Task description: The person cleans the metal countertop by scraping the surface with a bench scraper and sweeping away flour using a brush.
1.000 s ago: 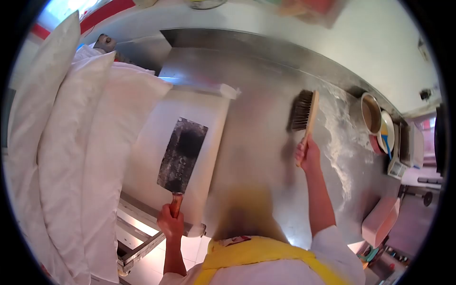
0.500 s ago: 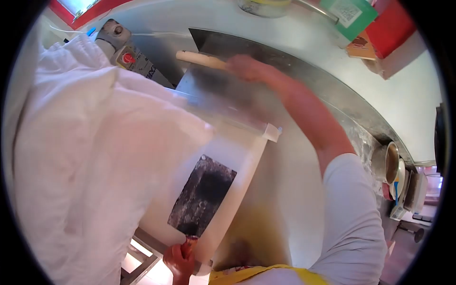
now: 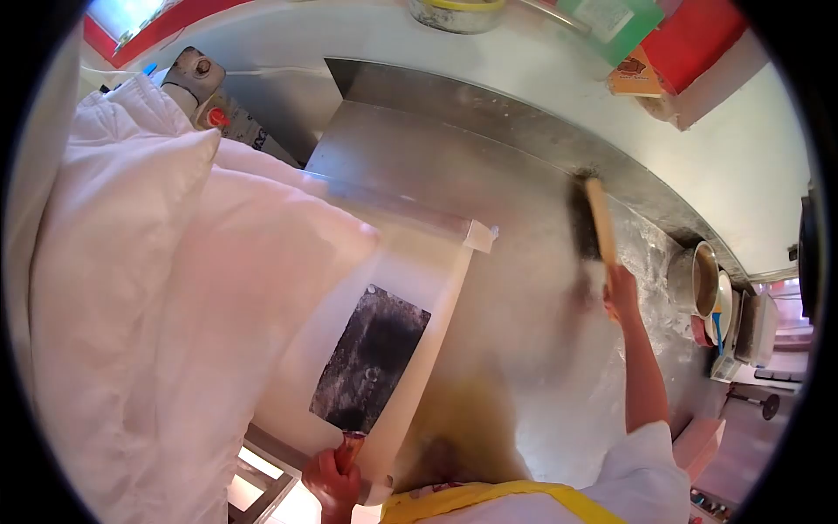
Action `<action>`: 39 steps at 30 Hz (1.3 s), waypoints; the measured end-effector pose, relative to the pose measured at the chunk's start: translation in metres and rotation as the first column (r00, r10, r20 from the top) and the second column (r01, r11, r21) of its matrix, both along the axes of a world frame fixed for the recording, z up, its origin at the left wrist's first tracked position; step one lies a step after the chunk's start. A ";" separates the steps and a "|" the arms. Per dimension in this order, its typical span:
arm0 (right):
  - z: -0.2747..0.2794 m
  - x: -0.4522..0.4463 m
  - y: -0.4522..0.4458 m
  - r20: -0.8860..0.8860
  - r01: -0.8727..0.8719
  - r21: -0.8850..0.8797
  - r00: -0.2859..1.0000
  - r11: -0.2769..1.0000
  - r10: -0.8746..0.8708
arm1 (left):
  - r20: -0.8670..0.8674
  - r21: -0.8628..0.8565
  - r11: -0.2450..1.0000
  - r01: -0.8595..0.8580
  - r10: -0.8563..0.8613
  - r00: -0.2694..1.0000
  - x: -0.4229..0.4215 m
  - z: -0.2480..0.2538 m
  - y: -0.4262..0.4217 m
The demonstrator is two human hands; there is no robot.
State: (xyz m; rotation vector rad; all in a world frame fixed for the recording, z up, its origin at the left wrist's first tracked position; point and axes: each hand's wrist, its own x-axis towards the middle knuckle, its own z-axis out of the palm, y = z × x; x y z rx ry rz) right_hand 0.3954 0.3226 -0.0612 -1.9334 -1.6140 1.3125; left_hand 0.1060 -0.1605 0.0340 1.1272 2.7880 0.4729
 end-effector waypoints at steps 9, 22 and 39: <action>0.051 -0.198 0.027 -0.663 -0.654 -0.168 0.629 0.738 0.407 | -0.013 0.021 0.999 -0.041 0.041 0.999 0.002 0.002 0.008; -0.015 -0.131 0.036 -0.574 -0.320 -0.567 0.814 0.759 -0.085 | 0.080 -0.082 0.987 -0.141 0.147 0.986 0.010 0.004 0.006; 0.025 -0.002 -0.131 -0.729 -0.124 -0.564 0.539 0.816 -0.422 | 0.020 -0.037 0.997 -0.061 0.061 0.998 0.001 -0.009 -0.011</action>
